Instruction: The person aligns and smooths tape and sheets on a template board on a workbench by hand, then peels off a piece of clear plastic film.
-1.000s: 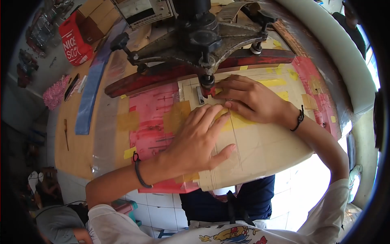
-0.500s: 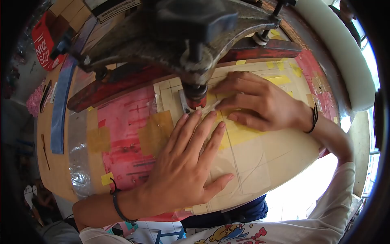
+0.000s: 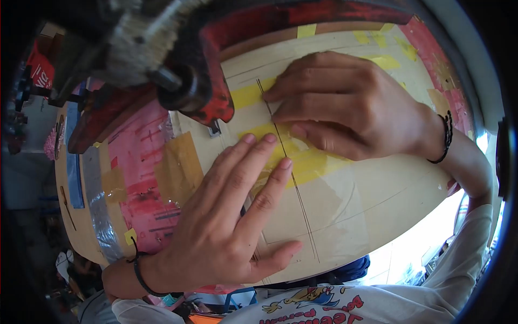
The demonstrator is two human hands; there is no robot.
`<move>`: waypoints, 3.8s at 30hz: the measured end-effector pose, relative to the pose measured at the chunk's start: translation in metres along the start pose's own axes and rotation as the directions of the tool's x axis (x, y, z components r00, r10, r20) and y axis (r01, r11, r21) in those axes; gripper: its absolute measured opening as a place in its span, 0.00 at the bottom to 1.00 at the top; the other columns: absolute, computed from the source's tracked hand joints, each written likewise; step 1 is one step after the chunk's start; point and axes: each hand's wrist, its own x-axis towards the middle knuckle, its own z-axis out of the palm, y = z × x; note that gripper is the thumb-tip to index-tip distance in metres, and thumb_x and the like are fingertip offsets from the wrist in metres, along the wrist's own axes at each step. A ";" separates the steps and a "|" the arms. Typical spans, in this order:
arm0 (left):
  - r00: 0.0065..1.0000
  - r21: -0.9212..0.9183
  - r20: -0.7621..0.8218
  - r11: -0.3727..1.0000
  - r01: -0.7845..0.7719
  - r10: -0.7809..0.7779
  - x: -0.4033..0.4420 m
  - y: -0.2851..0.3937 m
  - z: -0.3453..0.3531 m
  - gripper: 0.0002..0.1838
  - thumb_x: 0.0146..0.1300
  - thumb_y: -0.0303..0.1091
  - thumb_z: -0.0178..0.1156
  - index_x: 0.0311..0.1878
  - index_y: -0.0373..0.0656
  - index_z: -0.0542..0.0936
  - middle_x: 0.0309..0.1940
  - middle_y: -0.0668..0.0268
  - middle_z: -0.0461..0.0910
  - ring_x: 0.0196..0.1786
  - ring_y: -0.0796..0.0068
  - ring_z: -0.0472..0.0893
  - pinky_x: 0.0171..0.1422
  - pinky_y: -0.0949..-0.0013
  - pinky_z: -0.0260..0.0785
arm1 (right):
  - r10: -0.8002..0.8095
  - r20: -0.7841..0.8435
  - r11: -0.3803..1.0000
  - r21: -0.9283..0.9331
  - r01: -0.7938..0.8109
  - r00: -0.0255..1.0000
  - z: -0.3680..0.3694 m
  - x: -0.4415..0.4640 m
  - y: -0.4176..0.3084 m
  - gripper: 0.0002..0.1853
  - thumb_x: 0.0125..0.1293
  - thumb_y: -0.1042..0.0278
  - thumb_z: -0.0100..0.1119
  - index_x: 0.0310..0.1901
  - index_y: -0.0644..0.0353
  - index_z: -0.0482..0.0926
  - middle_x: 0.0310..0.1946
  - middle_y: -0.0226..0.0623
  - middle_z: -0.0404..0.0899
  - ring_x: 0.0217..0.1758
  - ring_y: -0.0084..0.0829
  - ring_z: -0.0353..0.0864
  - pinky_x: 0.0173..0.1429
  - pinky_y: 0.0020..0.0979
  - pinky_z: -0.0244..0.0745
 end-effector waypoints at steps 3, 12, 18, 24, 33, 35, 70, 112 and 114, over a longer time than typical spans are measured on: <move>1.000 0.021 0.004 1.000 0.005 -0.005 -0.001 -0.001 0.002 0.45 0.60 0.53 0.70 0.72 0.29 0.72 0.72 0.34 0.65 0.72 0.30 0.69 0.76 0.39 0.64 | -0.003 0.002 1.000 -0.002 0.003 1.000 0.001 -0.001 0.002 0.09 0.63 0.70 0.67 0.43 0.63 0.85 0.51 0.43 0.86 0.53 0.47 0.84 0.57 0.43 0.82; 0.999 0.040 0.032 0.999 0.011 -0.012 0.001 -0.002 0.000 0.45 0.61 0.52 0.68 0.73 0.28 0.70 0.72 0.33 0.63 0.74 0.30 0.66 0.78 0.37 0.58 | 0.078 0.080 0.996 -0.043 -0.075 0.994 0.003 -0.001 0.005 0.22 0.70 0.59 0.63 0.59 0.65 0.79 0.68 0.56 0.73 0.71 0.59 0.72 0.74 0.51 0.69; 1.000 0.044 0.004 0.999 -0.002 0.002 0.002 -0.003 0.003 0.45 0.61 0.54 0.69 0.72 0.28 0.72 0.71 0.34 0.65 0.72 0.31 0.68 0.77 0.38 0.60 | 0.071 0.128 0.996 -0.059 -0.064 0.989 0.001 0.002 0.006 0.29 0.73 0.51 0.58 0.64 0.69 0.74 0.69 0.64 0.70 0.74 0.63 0.67 0.76 0.54 0.65; 0.999 0.035 -0.047 0.999 -0.024 0.026 0.002 -0.003 0.005 0.45 0.60 0.59 0.70 0.69 0.29 0.75 0.68 0.35 0.69 0.69 0.32 0.71 0.75 0.39 0.64 | 0.037 0.224 0.999 -0.040 -0.029 0.974 -0.008 0.009 0.006 0.37 0.76 0.44 0.54 0.68 0.74 0.70 0.69 0.72 0.67 0.76 0.67 0.63 0.79 0.58 0.60; 0.991 -0.044 -0.135 0.999 -0.019 0.013 0.000 -0.004 0.011 0.43 0.60 0.55 0.72 0.67 0.27 0.76 0.66 0.36 0.69 0.68 0.33 0.72 0.72 0.41 0.68 | 0.059 0.345 0.998 -0.037 -0.049 0.937 -0.018 0.028 0.000 0.39 0.78 0.42 0.53 0.70 0.77 0.68 0.68 0.77 0.66 0.77 0.70 0.62 0.79 0.60 0.60; 0.989 -0.066 -0.150 0.998 -0.025 0.015 -0.001 -0.005 0.012 0.42 0.61 0.54 0.71 0.67 0.27 0.76 0.66 0.36 0.69 0.68 0.33 0.73 0.72 0.41 0.68 | 0.096 0.271 0.990 -0.128 -0.063 0.958 -0.006 0.022 0.001 0.35 0.77 0.46 0.56 0.68 0.74 0.71 0.68 0.72 0.69 0.76 0.66 0.65 0.78 0.57 0.63; 0.923 -0.075 -0.384 0.995 -0.073 0.039 -0.005 -0.006 0.030 0.37 0.56 0.47 0.70 0.57 0.21 0.78 0.62 0.36 0.72 0.66 0.39 0.74 0.71 0.47 0.71 | 0.349 0.271 0.918 -0.289 -0.270 0.897 -0.018 0.003 0.002 0.31 0.74 0.53 0.55 0.65 0.77 0.72 0.67 0.66 0.72 0.74 0.64 0.67 0.79 0.51 0.57; 0.992 -0.110 -0.107 0.991 -0.079 0.067 -0.008 -0.021 0.004 0.43 0.51 0.50 0.79 0.67 0.39 0.75 0.69 0.46 0.67 0.70 0.42 0.70 0.73 0.49 0.66 | -0.025 0.327 1.000 0.002 0.026 0.945 -0.031 0.020 -0.003 0.14 0.72 0.67 0.62 0.51 0.69 0.81 0.54 0.51 0.82 0.56 0.47 0.81 0.58 0.43 0.77; 0.991 -0.110 -0.111 0.991 -0.080 0.067 -0.008 -0.021 0.005 0.43 0.51 0.51 0.79 0.67 0.39 0.75 0.69 0.46 0.67 0.70 0.43 0.70 0.73 0.49 0.66 | 0.020 0.091 0.989 -0.145 -0.007 0.996 -0.011 0.015 -0.010 0.07 0.68 0.72 0.65 0.37 0.68 0.86 0.42 0.48 0.86 0.44 0.44 0.85 0.48 0.38 0.80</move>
